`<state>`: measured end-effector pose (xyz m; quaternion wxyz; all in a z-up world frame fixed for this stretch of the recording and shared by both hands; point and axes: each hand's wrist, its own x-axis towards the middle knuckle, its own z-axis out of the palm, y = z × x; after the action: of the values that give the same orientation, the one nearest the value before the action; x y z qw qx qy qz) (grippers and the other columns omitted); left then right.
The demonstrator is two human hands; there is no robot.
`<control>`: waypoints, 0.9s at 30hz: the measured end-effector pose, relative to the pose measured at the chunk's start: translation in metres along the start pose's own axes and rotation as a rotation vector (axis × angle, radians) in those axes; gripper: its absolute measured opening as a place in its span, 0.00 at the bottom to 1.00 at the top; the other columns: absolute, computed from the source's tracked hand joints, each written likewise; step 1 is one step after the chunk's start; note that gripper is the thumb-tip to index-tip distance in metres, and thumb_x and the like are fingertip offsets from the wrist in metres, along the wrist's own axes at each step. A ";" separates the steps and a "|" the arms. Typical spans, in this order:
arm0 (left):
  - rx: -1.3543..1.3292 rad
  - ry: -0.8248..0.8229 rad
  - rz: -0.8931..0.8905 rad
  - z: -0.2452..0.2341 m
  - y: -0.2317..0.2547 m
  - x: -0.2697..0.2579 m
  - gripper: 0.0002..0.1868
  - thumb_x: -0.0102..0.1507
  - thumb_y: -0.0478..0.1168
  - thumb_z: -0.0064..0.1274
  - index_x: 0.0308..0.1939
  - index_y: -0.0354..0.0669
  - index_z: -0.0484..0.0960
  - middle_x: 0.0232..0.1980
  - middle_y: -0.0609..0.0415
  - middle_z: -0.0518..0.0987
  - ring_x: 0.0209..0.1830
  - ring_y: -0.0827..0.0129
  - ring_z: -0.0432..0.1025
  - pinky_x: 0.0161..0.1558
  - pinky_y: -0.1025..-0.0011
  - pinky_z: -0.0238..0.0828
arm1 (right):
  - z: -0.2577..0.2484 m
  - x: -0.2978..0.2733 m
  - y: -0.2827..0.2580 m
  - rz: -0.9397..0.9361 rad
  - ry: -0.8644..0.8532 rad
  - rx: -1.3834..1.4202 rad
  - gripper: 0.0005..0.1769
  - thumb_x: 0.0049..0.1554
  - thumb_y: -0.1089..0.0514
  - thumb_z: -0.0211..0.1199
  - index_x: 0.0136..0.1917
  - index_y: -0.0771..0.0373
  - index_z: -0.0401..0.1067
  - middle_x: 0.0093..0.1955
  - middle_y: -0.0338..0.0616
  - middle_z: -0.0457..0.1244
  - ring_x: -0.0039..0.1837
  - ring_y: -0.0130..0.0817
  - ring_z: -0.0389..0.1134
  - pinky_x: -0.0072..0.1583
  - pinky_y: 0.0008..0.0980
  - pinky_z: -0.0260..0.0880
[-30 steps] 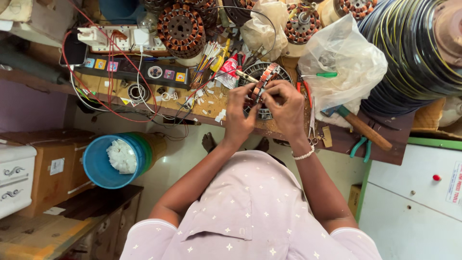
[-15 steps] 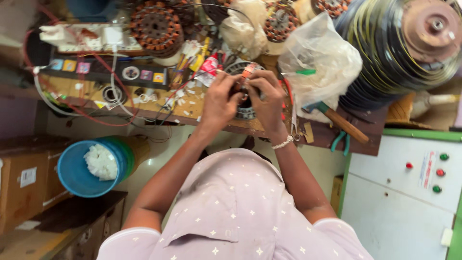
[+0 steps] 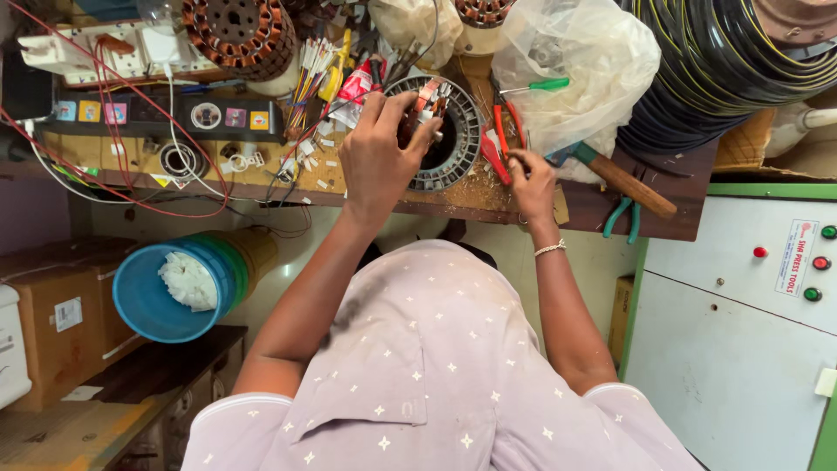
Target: The person works on a motor stator at a cluttered workbench, repeatedly cutting small white insulating strips with scissors and inserting them into the copper windings. The person uses pliers to adjust the stator and occasionally reaches for a phone on the table.
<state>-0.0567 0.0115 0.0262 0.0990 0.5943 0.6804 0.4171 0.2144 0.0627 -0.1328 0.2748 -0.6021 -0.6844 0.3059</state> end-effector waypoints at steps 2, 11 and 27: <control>0.036 0.053 0.002 0.005 0.003 0.003 0.14 0.63 0.45 0.66 0.47 0.45 0.81 0.42 0.52 0.75 0.33 0.57 0.77 0.35 0.60 0.74 | 0.010 -0.005 0.020 -0.100 0.000 -0.103 0.14 0.58 0.65 0.65 0.58 0.67 0.76 0.53 0.57 0.69 0.54 0.49 0.71 0.58 0.41 0.70; 0.053 0.069 0.047 0.007 -0.004 -0.004 0.12 0.68 0.41 0.63 0.52 0.44 0.81 0.41 0.50 0.76 0.34 0.62 0.76 0.35 0.62 0.71 | 0.032 0.008 0.016 -0.192 0.032 -0.098 0.13 0.59 0.70 0.62 0.57 0.63 0.76 0.56 0.51 0.67 0.58 0.50 0.71 0.63 0.43 0.71; -0.865 0.294 -0.362 -0.027 -0.049 -0.096 0.20 0.77 0.51 0.42 0.67 0.43 0.70 0.34 0.59 0.75 0.29 0.80 0.68 0.34 0.80 0.66 | 0.026 0.024 0.026 -0.199 -0.009 -0.258 0.08 0.61 0.66 0.65 0.54 0.65 0.70 0.53 0.53 0.66 0.52 0.55 0.70 0.51 0.49 0.70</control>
<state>-0.0830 -0.0836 -0.0254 0.3103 0.3057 0.5441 0.7171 0.2092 0.0869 -0.1698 0.2211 -0.5600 -0.7756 0.1896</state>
